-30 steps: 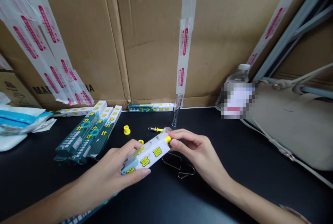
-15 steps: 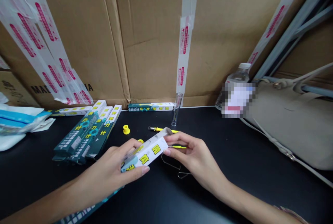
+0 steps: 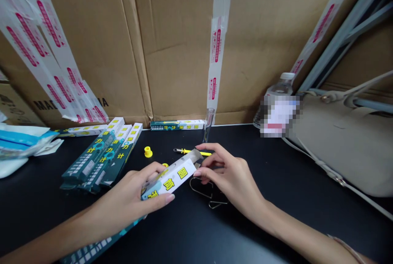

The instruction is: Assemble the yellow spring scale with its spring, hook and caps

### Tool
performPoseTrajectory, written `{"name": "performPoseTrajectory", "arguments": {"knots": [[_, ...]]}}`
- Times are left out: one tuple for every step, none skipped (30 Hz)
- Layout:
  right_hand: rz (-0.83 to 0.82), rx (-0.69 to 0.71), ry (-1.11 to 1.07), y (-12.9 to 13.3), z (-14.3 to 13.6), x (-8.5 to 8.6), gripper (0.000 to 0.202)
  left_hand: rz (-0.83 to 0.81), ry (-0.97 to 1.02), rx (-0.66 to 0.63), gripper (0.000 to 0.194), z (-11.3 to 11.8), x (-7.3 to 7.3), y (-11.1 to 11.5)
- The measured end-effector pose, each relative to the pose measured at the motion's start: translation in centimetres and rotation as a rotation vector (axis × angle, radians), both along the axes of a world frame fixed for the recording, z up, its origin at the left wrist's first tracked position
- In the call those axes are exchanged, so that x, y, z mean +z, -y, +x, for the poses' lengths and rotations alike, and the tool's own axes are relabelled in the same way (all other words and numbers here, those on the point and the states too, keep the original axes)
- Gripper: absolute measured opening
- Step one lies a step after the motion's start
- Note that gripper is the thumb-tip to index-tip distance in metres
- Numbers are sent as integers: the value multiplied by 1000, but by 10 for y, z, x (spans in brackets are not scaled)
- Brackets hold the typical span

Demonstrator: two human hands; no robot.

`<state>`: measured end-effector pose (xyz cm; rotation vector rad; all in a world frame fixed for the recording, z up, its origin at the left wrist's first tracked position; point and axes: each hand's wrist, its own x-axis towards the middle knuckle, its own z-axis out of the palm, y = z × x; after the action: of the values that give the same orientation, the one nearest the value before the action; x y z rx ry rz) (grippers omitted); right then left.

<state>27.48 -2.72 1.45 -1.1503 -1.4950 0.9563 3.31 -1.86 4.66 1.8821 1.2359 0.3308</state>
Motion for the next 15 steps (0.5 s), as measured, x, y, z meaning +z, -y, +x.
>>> {"name": "performPoseTrajectory", "arguments": {"knots": [[7, 11, -14, 0, 0, 0, 37, -5, -4, -6, 52, 0, 0, 0], [29, 20, -28, 0, -1, 1, 34, -11, -10, -19, 51, 0, 1, -1], [63, 28, -33, 1, -2, 1, 32, -18, -17, -37, 50, 0, 2, -1], [103, 35, -24, 1, -2, 1, 31, -21, -23, -52, 49, 0, 3, -1], [138, 39, -7, 2, -3, 0, 30, -20, -28, -60, 47, 0, 4, -2], [162, 41, 10, 2, -4, 0, 29, -18, -33, -63, 46, 0, 5, -2], [172, 44, 17, 3, -4, -1, 28, -14, -38, -62, 46, 0, 6, -2], [172, 47, 14, 3, -4, -2, 27, -11, -42, -59, 46, 0, 6, -3], [168, 50, 3, 3, -4, -3, 25, -10, -46, -57, 46, 0, 6, -3], [164, 50, -2, 3, -4, -4, 24, -12, -51, -60, 47, 0, 6, -3], [170, 42, 7, 2, -3, -5, 23, -16, -55, -64, 48, 0, 5, -3], [185, 20, 33, 2, -2, -5, 21, -21, -57, -64, 48, 0, 5, -3], [203, -10, 68, 1, -1, -6, 20, -25, -59, -62, 48, 0, 4, -3], [217, -37, 93, 0, 0, -6, 18, -29, -59, -61, 48, 0, 4, -3], [217, -49, 96, 0, 0, -6, 18, -30, -60, -60, 48, -1, 4, -3]]}}
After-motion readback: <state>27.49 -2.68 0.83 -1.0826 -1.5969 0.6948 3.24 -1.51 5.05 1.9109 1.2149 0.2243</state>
